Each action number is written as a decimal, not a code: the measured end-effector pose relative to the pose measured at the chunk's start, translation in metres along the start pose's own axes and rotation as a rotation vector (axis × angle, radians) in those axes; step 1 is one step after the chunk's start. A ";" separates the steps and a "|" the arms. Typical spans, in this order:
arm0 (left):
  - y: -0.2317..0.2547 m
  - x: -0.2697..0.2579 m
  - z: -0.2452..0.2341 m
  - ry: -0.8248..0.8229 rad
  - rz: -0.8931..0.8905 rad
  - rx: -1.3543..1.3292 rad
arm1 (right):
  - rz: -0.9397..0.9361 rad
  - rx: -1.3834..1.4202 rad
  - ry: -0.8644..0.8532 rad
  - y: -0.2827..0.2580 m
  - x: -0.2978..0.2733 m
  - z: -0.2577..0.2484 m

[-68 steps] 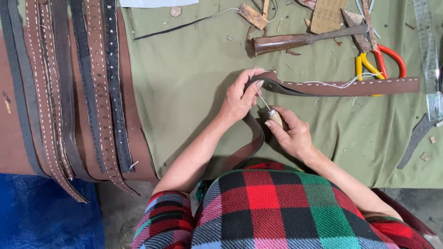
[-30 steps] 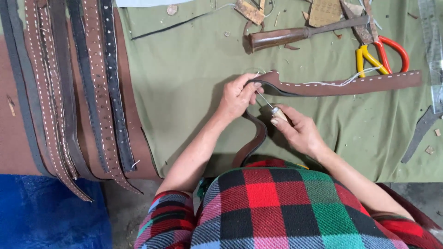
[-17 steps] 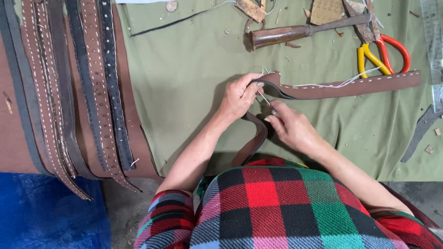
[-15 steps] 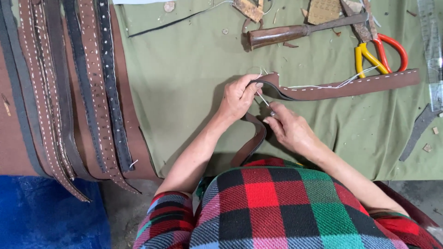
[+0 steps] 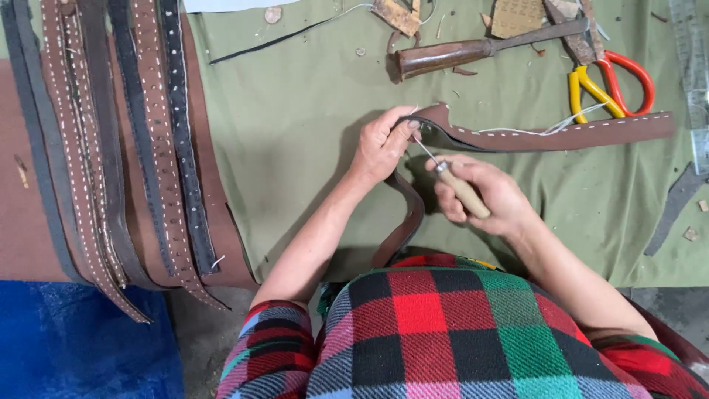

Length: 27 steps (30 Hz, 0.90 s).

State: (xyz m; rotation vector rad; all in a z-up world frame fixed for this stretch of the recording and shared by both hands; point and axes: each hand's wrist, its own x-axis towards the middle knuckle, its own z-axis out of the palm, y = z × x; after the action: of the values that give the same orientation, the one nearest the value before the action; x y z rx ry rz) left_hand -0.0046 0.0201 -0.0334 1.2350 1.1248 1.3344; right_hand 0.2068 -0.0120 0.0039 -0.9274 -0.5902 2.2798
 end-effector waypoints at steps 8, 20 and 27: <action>-0.012 0.064 -0.025 -0.081 0.232 0.370 | -0.269 -0.689 0.121 -0.029 0.034 0.019; 0.003 0.059 -0.022 -0.097 0.208 0.384 | -0.089 -0.301 0.133 -0.024 0.015 0.014; 0.023 0.054 -0.025 -0.039 -0.010 0.233 | -0.005 -0.076 0.125 -0.039 0.020 0.023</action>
State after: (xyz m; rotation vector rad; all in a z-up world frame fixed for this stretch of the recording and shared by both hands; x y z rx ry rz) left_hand -0.0321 0.0706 -0.0059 1.4146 1.2842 1.1914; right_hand 0.1923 0.0259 0.0333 -1.0948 -0.6269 2.1899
